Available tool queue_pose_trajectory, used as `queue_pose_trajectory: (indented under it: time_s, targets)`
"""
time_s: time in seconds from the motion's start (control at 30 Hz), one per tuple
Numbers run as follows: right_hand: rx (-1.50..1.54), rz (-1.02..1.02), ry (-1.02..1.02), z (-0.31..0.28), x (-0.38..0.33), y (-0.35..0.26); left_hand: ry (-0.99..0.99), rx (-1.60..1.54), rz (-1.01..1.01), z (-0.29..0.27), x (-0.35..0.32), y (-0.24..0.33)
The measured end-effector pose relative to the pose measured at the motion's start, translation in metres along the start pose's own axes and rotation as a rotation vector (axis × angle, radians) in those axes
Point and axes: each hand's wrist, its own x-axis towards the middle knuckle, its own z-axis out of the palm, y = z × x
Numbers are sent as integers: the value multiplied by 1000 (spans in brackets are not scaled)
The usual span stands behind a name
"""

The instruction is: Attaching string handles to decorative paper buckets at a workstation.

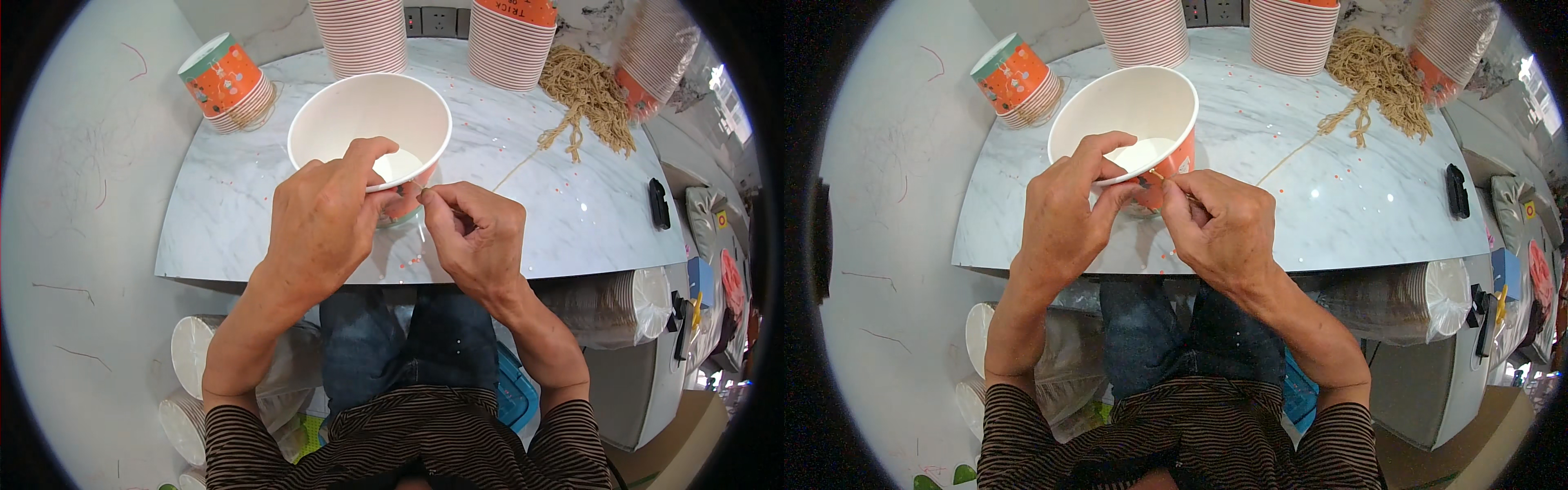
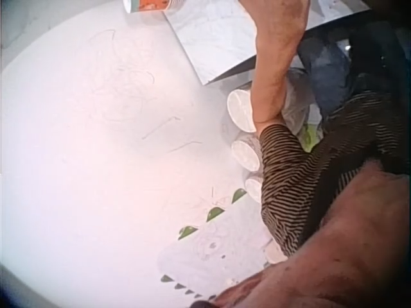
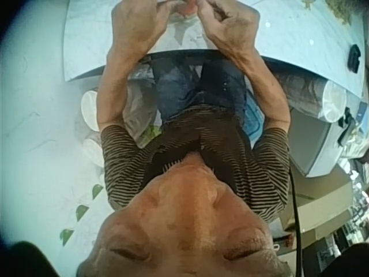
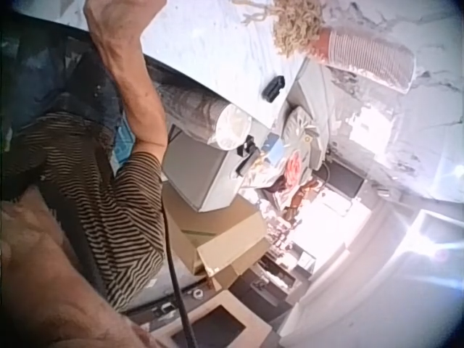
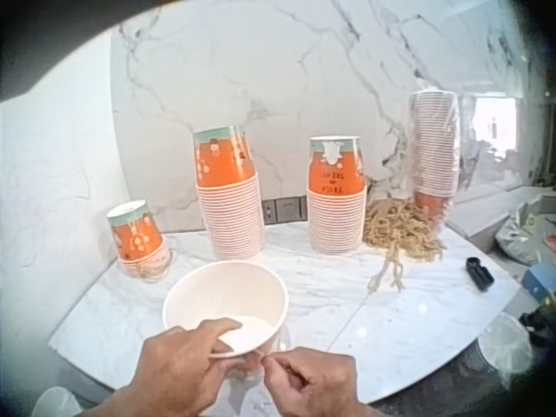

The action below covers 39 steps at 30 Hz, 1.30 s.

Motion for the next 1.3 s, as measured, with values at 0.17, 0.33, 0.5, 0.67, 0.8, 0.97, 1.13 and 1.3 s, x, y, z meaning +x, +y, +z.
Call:
queue_pose_trajectory:
  time_s: [0.17, 0.33, 0.5, 0.67, 0.8, 0.97, 1.13, 1.3]
  targets:
    - [0, 2, -11, 1, 1, 0, -1, -15, -14, 1, -1, 2]
    - [11, -13, -23, 3, 2, 1, -6, -29, -11, -1, 0, 6]
    - [7, -20, -43, 0, 2, -1, -164, -201, -162, -16, 5, 17]
    - [14, -22, -70, -2, 3, -4, -196, -227, -39, -19, 14, 3]
    - [6, -16, -95, -3, 4, -4, -296, -170, 20, -25, 26, 4]
    - [-6, -33, -117, -5, 6, -7, -410, -193, 3, -26, 39, 0]
    - [-4, -38, -132, -5, 6, -7, -478, -181, -25, -28, 42, -3]
    - [83, 14, -158, -3, 5, 0, -410, -251, -139, -33, 39, -4]
